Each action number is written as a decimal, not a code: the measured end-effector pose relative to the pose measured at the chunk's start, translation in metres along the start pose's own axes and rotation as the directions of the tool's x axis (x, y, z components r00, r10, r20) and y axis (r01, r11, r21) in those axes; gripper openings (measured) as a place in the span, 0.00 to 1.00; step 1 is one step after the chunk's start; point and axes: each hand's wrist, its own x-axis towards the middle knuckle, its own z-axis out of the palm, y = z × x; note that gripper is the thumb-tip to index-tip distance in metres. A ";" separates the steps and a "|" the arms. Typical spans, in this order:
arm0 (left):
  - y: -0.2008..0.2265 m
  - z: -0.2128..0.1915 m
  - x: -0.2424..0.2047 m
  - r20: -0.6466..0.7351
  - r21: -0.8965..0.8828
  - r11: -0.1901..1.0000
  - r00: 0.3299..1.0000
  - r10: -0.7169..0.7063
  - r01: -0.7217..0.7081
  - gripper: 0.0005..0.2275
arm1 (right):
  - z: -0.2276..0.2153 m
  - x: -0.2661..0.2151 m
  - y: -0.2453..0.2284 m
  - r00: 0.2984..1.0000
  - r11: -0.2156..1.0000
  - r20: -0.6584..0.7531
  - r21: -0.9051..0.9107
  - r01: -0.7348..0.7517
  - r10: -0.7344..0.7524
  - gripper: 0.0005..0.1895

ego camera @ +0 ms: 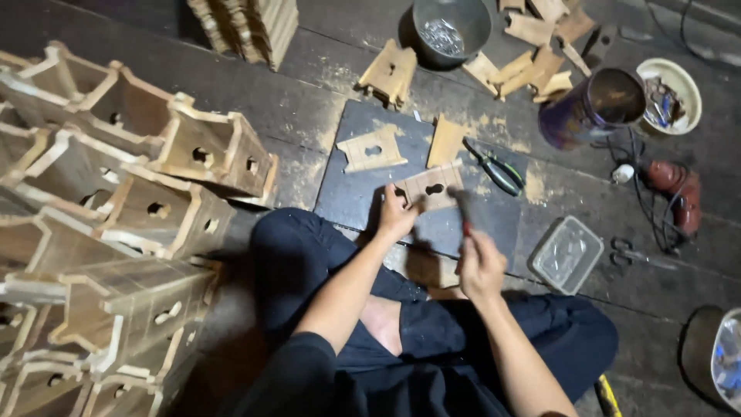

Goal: The person is assembling small wooden birdhouses by hand, aligning the wooden panels and securing them with nails using a hammer.

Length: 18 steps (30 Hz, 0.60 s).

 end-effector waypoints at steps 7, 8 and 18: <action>0.002 -0.010 -0.009 0.030 0.038 0.999 0.999 0.029 -0.030 0.30 | -0.009 0.007 0.004 0.997 0.996 -0.004 -0.022 0.082 -0.082 0.11; 0.003 -0.010 -0.004 0.023 0.006 1.000 1.000 0.016 -0.017 0.28 | -0.009 0.009 0.002 0.987 0.987 -0.041 0.025 0.159 -0.158 0.08; -0.025 -0.008 0.029 0.065 -0.128 0.992 0.998 0.011 -0.003 0.29 | 0.014 0.012 0.024 0.993 0.992 -0.055 0.060 0.111 -0.108 0.09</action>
